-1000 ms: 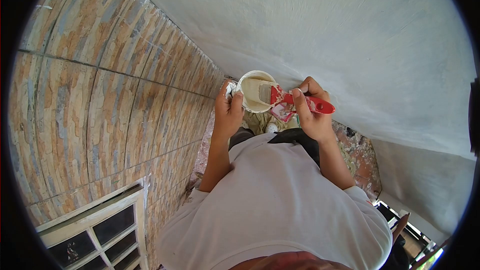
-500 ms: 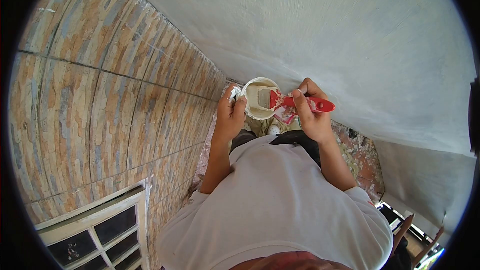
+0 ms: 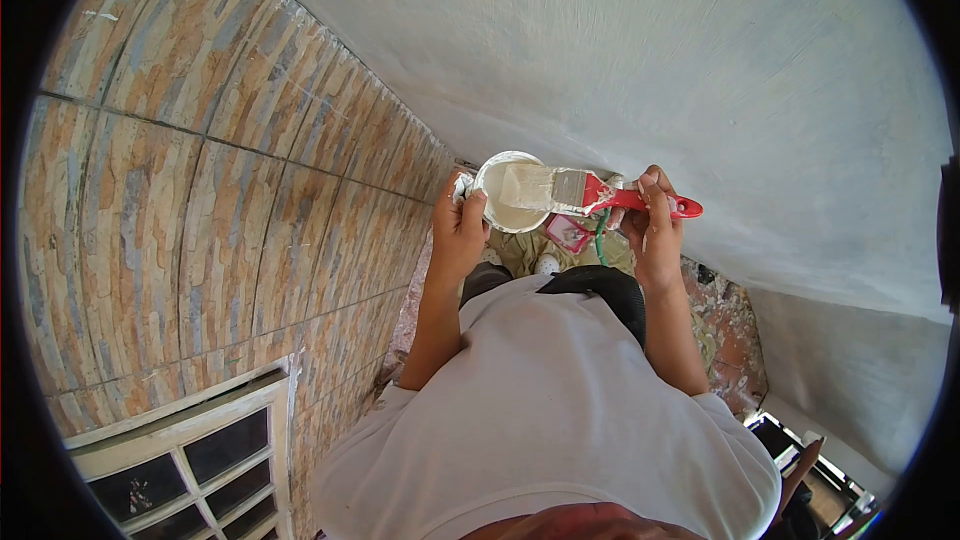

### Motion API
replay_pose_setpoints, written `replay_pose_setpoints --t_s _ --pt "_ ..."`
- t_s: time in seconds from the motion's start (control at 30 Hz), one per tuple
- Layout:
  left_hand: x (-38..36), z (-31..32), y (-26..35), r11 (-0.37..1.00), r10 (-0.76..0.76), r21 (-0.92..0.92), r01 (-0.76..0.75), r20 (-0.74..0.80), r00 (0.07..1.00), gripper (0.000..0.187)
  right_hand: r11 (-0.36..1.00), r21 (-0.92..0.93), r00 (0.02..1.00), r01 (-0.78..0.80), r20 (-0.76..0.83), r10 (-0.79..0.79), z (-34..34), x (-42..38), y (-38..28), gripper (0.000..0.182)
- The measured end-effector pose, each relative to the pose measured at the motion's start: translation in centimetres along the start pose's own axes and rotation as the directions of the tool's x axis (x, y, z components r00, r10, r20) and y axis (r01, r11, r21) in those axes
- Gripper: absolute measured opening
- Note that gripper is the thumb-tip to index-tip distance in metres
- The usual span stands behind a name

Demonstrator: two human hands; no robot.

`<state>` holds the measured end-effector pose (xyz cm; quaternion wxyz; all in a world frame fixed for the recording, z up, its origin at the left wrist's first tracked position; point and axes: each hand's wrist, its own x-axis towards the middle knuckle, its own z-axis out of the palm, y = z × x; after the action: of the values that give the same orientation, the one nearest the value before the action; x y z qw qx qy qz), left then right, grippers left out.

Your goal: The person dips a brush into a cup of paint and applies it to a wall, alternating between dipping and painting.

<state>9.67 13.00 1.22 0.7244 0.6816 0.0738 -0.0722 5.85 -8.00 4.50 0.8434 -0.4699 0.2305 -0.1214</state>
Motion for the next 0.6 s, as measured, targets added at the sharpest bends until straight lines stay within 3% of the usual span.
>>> replay_pose_setpoints --t_s 0.13,0.2,0.33,0.43,0.5,0.57,0.6 --pt "0.1 0.2 -0.1 0.999 0.016 -0.035 -0.016 -0.017 1.0 0.034 0.996 -0.005 0.994 -0.087 0.069 0.087 -2.2 1.1 0.4 0.015" --pt "0.2 0.3 0.1 0.997 0.032 -0.073 -0.032 -0.001 0.999 0.026 0.984 0.101 0.985 -0.146 0.104 0.136 -3.3 1.8 1.2 0.015" --pt "0.4 0.3 0.2 0.995 0.028 -0.098 -0.03 -0.02 0.999 0.02 0.969 0.14 0.972 -0.202 0.15 0.181 -3.7 1.9 1.2 0.017" --pt "0.6 0.0 -0.4 0.991 0.098 -0.091 -0.097 0.01 0.995 0.02 0.994 0.061 0.979 -0.086 0.192 0.073 -3.6 1.3 0.6 0.017" --pt "0.2 0.0 -0.1 0.993 0.111 -0.034 -0.111 0.014 0.994 0.02 0.971 -0.168 0.973 0.171 0.181 -0.14 -2.4 0.3 -0.4 0.019" --pt "0.1 0.0 0.4 0.994 0.113 -0.011 -0.113 0.014 0.993 0.023 0.956 -0.181 0.958 0.229 0.214 -0.189 -1.0 -0.6 -1.7 0.018" --pt "0.1 0.0 0.5 0.993 0.116 0.011 -0.116 0.022 0.993 0.027 0.839 -0.322 0.879 0.438 0.349 -0.325 -0.8 -0.4 -1.9 0.019"
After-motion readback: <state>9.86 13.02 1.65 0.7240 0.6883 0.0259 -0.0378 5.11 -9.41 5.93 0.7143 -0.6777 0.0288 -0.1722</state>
